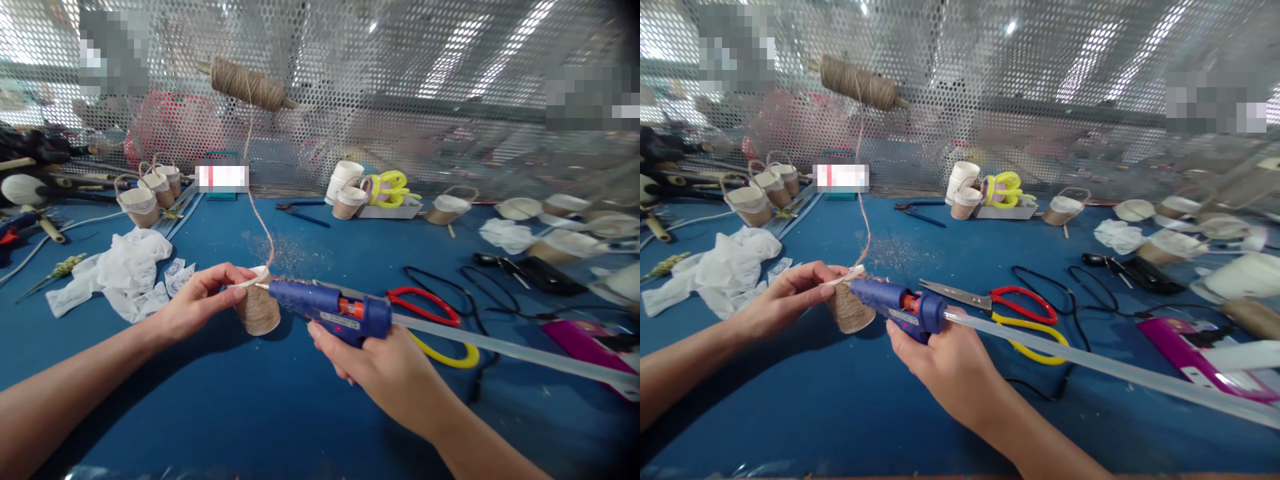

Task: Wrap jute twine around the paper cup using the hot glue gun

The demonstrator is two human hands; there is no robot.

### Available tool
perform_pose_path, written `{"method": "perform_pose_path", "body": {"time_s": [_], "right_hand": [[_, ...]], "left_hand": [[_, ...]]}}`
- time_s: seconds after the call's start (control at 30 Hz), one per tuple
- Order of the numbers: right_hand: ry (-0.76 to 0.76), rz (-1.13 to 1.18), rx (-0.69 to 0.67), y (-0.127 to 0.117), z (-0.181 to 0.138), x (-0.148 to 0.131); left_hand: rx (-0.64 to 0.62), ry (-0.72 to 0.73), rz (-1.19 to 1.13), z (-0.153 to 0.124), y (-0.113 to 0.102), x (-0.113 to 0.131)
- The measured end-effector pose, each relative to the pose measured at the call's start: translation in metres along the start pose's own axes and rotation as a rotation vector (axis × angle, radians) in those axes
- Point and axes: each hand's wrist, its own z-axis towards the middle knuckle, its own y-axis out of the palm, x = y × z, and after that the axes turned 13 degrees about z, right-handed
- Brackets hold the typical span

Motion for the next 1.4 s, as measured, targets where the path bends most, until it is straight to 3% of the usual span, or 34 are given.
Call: {"method": "perform_pose_path", "body": {"time_s": [0.1,0.3,1.4], "right_hand": [[-0.051,0.025,0.004,0.002,0.0,-0.001],[0.054,0.029,-0.011,-0.004,0.004,0.003],[0.082,0.055,-0.015,-0.01,0.011,0.005]], "left_hand": [[-0.005,0.013,-0.01,0.0,0.0,0.001],[-0.011,0.005,-0.015,0.0,0.0,0.001],[-0.015,0.013,-0.009,0.0,-0.002,-0.001]]}}
